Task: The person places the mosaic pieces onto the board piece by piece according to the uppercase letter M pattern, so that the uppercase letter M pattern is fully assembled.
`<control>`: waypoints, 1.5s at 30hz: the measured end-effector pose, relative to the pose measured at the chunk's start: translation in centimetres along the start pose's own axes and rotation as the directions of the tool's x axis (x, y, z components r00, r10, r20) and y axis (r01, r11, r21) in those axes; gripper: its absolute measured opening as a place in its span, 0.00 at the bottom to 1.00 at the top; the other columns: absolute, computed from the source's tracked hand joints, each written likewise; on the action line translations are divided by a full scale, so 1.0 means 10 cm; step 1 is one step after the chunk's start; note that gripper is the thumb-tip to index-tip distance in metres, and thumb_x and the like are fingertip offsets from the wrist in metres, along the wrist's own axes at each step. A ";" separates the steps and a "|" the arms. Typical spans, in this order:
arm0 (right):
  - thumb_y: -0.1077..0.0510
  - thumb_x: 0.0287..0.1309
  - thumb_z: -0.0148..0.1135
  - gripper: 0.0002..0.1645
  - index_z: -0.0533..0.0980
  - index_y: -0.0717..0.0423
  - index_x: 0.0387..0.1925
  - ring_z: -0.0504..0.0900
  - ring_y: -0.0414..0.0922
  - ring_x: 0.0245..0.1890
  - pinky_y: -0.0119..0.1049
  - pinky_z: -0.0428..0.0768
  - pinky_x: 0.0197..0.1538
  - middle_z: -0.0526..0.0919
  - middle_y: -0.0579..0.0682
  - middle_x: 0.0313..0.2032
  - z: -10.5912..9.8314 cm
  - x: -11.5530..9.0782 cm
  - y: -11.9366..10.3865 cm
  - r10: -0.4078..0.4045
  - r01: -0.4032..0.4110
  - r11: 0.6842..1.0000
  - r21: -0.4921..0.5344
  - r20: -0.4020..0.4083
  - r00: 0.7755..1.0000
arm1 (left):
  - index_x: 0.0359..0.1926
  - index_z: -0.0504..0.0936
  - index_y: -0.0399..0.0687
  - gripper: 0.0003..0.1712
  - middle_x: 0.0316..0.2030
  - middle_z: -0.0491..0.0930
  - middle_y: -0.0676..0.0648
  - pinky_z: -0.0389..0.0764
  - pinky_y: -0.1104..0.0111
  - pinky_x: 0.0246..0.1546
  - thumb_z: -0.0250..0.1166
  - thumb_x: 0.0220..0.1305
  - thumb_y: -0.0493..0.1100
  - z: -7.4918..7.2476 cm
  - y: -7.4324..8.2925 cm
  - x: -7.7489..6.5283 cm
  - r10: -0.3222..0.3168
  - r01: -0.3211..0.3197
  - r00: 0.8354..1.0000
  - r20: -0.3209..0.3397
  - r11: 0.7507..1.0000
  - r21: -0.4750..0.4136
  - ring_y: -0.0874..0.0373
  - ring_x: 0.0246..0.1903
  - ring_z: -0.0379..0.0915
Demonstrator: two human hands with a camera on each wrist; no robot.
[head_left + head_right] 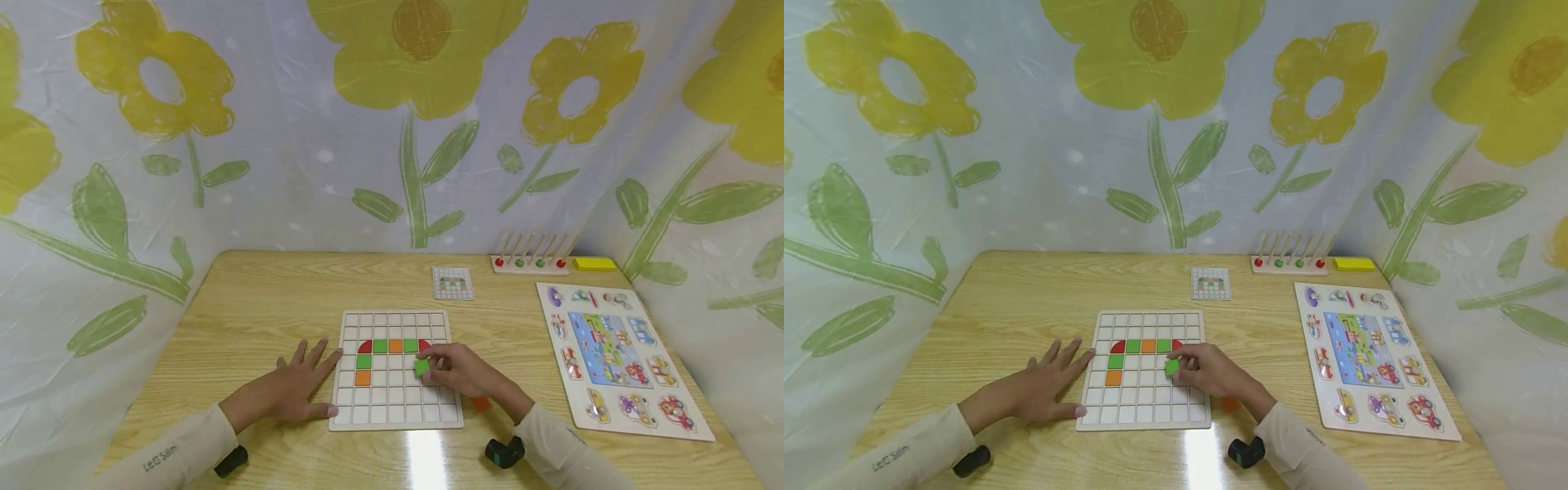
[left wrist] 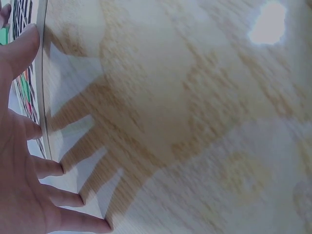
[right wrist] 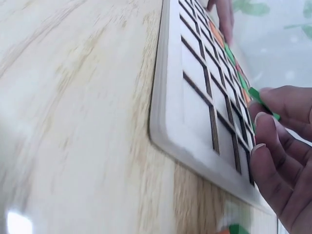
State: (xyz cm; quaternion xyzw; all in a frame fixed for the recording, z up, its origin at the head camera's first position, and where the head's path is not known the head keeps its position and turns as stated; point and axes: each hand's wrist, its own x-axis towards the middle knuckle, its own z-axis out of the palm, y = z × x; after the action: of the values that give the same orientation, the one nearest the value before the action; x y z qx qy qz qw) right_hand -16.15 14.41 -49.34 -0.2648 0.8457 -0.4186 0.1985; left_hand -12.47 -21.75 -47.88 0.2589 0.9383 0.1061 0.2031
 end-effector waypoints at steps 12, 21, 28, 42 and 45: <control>0.60 0.66 0.65 0.20 0.80 0.57 0.58 0.73 0.37 0.28 0.29 0.73 0.31 0.80 0.46 0.37 0.05 0.12 -0.08 0.012 -0.012 1.000 0.001 -0.007 1.000 | 0.81 0.46 0.50 0.59 0.78 0.40 0.31 0.57 0.20 0.54 0.55 0.62 0.78 0.01 -0.01 0.01 0.002 -0.002 1.000 0.003 1.000 0.000 0.19 0.73 0.38; 0.60 0.65 0.65 0.19 0.80 0.56 0.57 0.72 0.35 0.25 0.28 0.72 0.28 0.80 0.44 0.34 0.10 0.22 -0.12 0.023 -0.023 1.000 -0.001 0.002 1.000 | 0.81 0.46 0.50 0.60 0.78 0.40 0.31 0.57 0.20 0.53 0.55 0.61 0.78 0.01 -0.01 0.00 0.006 -0.006 1.000 -0.002 1.000 0.000 0.19 0.72 0.38; 0.59 0.66 0.65 0.18 0.81 0.58 0.55 0.71 0.36 0.26 0.29 0.71 0.30 0.80 0.45 0.34 0.14 0.29 -0.15 0.018 -0.019 0.999 -0.030 -0.026 0.999 | 0.81 0.46 0.50 0.60 0.78 0.40 0.31 0.56 0.20 0.54 0.55 0.61 0.78 0.00 -0.01 0.00 0.002 -0.002 1.000 0.005 1.000 -0.009 0.19 0.73 0.37; 0.63 0.62 0.67 0.15 0.80 0.58 0.51 0.74 0.39 0.29 0.30 0.73 0.32 0.80 0.45 0.32 0.21 0.36 -0.19 0.029 -0.029 1.000 0.000 -0.055 0.998 | 0.81 0.46 0.51 0.61 0.78 0.41 0.31 0.57 0.21 0.54 0.55 0.61 0.79 0.02 -0.02 0.01 -0.007 0.007 1.000 0.004 1.000 0.003 0.20 0.73 0.38; 0.63 0.62 0.67 0.16 0.81 0.57 0.52 0.74 0.39 0.28 0.29 0.73 0.31 0.80 0.45 0.32 0.22 0.38 -0.19 0.046 -0.046 0.999 0.004 -0.059 0.997 | 0.81 0.46 0.50 0.60 0.78 0.41 0.31 0.57 0.20 0.54 0.55 0.61 0.79 0.02 -0.02 0.01 -0.002 0.002 1.000 0.000 1.000 0.003 0.19 0.72 0.39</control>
State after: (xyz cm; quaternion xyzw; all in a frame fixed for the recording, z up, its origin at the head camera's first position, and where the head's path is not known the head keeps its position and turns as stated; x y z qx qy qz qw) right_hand -17.30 9.75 -49.47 -0.2327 0.8564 -0.4228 0.1836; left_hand -12.53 -21.86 -48.17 0.2583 0.9387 0.1045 0.2028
